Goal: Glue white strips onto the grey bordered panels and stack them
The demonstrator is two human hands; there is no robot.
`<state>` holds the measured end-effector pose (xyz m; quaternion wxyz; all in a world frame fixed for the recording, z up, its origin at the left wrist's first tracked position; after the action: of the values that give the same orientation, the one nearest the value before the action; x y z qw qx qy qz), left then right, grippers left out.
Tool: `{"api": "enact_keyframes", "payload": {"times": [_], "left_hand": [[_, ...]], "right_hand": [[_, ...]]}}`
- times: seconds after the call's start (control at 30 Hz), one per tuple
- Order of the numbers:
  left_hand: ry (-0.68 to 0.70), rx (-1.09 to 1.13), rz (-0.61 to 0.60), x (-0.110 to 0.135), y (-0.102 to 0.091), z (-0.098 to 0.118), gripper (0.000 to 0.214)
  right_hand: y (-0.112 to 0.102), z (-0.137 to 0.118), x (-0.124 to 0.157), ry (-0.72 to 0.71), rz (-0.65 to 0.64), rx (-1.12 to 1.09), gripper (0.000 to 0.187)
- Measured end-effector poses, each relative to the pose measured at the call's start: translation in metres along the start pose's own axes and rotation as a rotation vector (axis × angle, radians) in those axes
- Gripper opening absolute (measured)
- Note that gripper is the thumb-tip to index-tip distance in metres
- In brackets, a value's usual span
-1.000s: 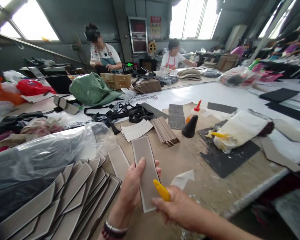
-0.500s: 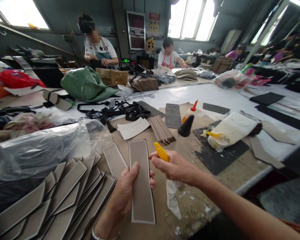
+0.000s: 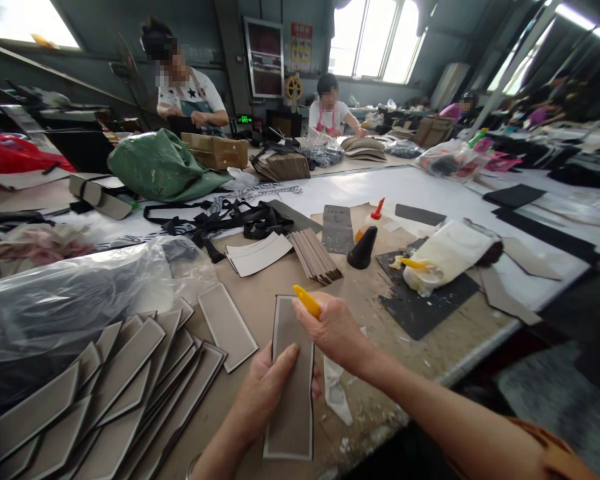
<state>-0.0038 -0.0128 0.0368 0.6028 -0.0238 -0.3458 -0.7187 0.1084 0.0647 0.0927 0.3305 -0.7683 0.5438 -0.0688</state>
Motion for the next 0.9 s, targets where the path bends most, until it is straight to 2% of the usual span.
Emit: {"api": "enact_keyframes", "payload": {"times": [0.17,0.3,0.4,0.5,0.63,0.7,0.8,0.9], "left_hand": [[-0.036,0.03,0.004,-0.002,-0.005,0.0,0.04],[-0.094,0.037,-0.02,-0.002,-0.01,0.0,0.04],[-0.123,0.039,-0.039,-0.006,-0.013,0.001,0.04],[-0.113,0.071,-0.026,-0.015,-0.015,0.008,0.041],[-0.031,0.264,0.12,-0.031,-0.019,0.026,0.039],[0.025,0.365,0.184,-0.038,-0.023,0.036,0.033],[0.082,0.452,0.216,-0.046,-0.033,0.044,0.027],[0.112,0.516,0.237,-0.05,-0.041,0.044,0.027]], "right_hand": [[0.003,0.008,-0.012,0.13,-0.197,-0.267,0.033],[0.005,0.014,-0.015,0.106,-0.23,-0.243,0.035],[0.01,0.018,-0.018,0.064,-0.173,-0.152,0.036],[0.013,0.025,-0.028,0.1,-0.097,-0.152,0.039],[0.009,0.032,-0.042,0.154,0.031,-0.089,0.044],[0.009,0.032,-0.039,0.146,-0.067,-0.064,0.046],[0.016,0.028,-0.021,0.158,-0.384,-0.123,0.045],[0.028,0.025,-0.002,0.268,-0.665,-0.257,0.048]]}}
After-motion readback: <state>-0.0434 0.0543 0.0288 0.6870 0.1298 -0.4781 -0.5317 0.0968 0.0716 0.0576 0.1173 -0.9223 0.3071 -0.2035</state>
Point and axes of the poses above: each hand's wrist, its own x-axis away from the middle knuckle, its own y-axis out of the palm, z = x × y, the point moved 1 cm from there along -x, towards the middle knuckle, and after that the axes turned 11 degrees about -y, right-handed, at the moved point
